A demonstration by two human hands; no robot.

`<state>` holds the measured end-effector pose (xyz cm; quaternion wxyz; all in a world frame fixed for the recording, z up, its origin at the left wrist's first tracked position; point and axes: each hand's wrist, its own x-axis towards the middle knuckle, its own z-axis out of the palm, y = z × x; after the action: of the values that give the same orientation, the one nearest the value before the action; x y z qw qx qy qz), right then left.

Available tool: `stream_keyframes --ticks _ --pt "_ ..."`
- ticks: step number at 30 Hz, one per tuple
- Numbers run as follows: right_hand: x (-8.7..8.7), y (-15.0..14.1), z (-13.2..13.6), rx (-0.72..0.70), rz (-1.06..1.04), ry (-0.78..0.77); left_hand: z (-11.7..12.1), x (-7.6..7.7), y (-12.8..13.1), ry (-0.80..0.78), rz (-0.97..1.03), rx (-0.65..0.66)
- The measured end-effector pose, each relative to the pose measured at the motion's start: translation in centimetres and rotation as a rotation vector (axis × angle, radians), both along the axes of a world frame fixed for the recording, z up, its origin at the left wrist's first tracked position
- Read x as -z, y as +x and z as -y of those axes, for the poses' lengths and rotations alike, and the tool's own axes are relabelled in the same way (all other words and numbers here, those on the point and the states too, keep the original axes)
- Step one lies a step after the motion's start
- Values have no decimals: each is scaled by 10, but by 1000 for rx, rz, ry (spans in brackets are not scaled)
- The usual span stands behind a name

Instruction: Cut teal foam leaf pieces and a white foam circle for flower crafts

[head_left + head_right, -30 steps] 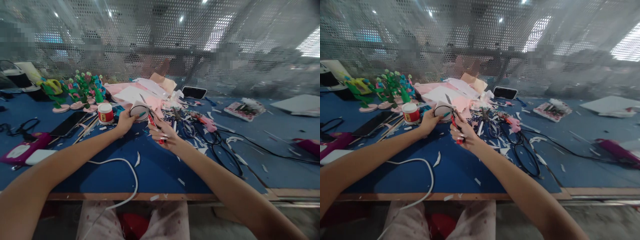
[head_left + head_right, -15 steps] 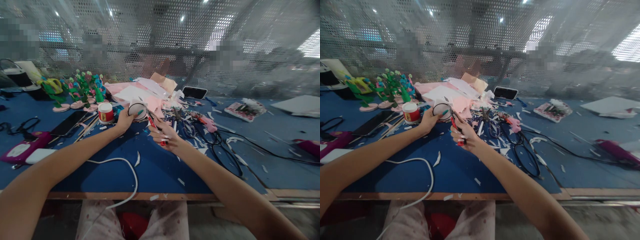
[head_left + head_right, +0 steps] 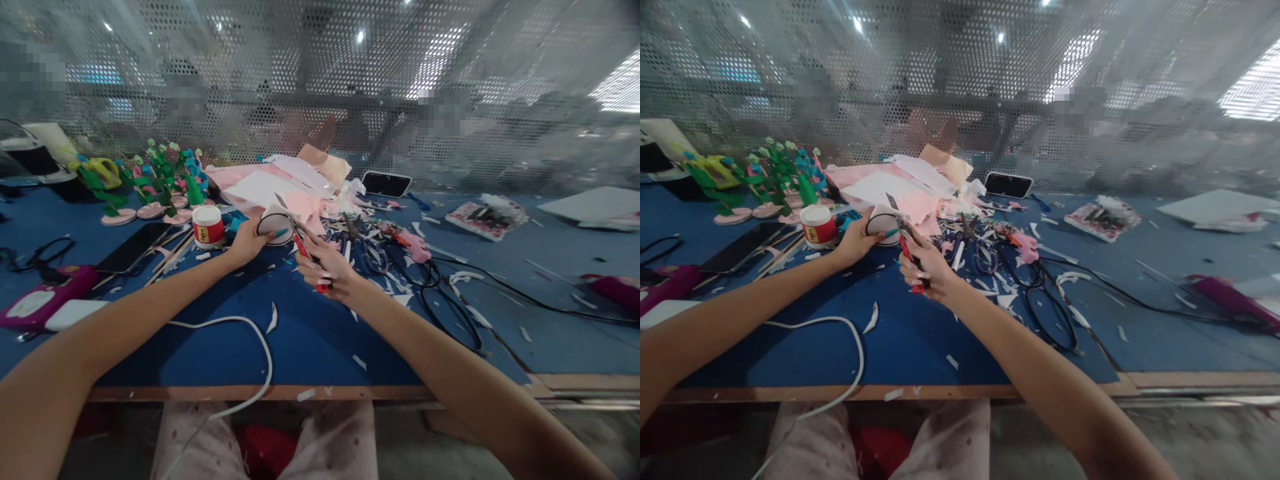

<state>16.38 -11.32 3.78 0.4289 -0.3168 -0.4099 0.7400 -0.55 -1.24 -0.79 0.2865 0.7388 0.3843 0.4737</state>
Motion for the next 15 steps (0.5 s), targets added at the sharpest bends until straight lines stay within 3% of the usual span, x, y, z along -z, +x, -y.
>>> stream_keyframes --ticks 15 --pt "-1 -1 2 34 19 -13 10 -9 5 -128 97 43"
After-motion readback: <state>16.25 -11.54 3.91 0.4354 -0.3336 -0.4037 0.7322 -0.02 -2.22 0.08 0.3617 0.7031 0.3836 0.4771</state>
